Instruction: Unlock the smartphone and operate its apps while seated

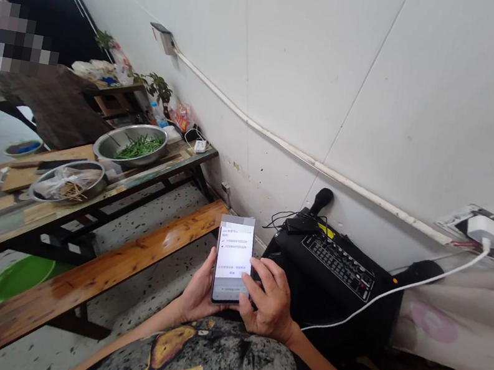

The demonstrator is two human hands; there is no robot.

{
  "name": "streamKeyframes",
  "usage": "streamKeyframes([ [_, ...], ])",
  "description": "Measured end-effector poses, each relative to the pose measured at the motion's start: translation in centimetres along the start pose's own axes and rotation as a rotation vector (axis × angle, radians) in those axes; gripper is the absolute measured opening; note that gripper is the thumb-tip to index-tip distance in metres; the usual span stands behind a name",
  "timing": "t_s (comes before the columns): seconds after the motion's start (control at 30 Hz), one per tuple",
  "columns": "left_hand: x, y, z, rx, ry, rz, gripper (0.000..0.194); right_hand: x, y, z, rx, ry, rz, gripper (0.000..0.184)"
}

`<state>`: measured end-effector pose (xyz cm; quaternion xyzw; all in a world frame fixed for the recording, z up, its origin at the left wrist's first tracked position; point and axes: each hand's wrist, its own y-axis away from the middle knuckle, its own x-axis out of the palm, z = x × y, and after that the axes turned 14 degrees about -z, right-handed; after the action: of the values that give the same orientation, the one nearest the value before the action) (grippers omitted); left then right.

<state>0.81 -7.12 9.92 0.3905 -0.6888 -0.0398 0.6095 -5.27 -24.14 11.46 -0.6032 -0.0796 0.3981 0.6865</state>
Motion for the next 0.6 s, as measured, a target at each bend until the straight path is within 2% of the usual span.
streamKeyframes([
  [0.33, 0.16, -0.03, 0.07, 0.012, -0.032, -0.057, 0.074, -0.02, 0.25, -0.01, 0.004, -0.010, -0.002, 0.031],
  [0.6, 0.02, -0.13, 0.13, 0.012, -0.031, -0.016, 0.073, 0.12, 0.42, -0.15, 0.005, -0.030, 0.009, 0.031],
])
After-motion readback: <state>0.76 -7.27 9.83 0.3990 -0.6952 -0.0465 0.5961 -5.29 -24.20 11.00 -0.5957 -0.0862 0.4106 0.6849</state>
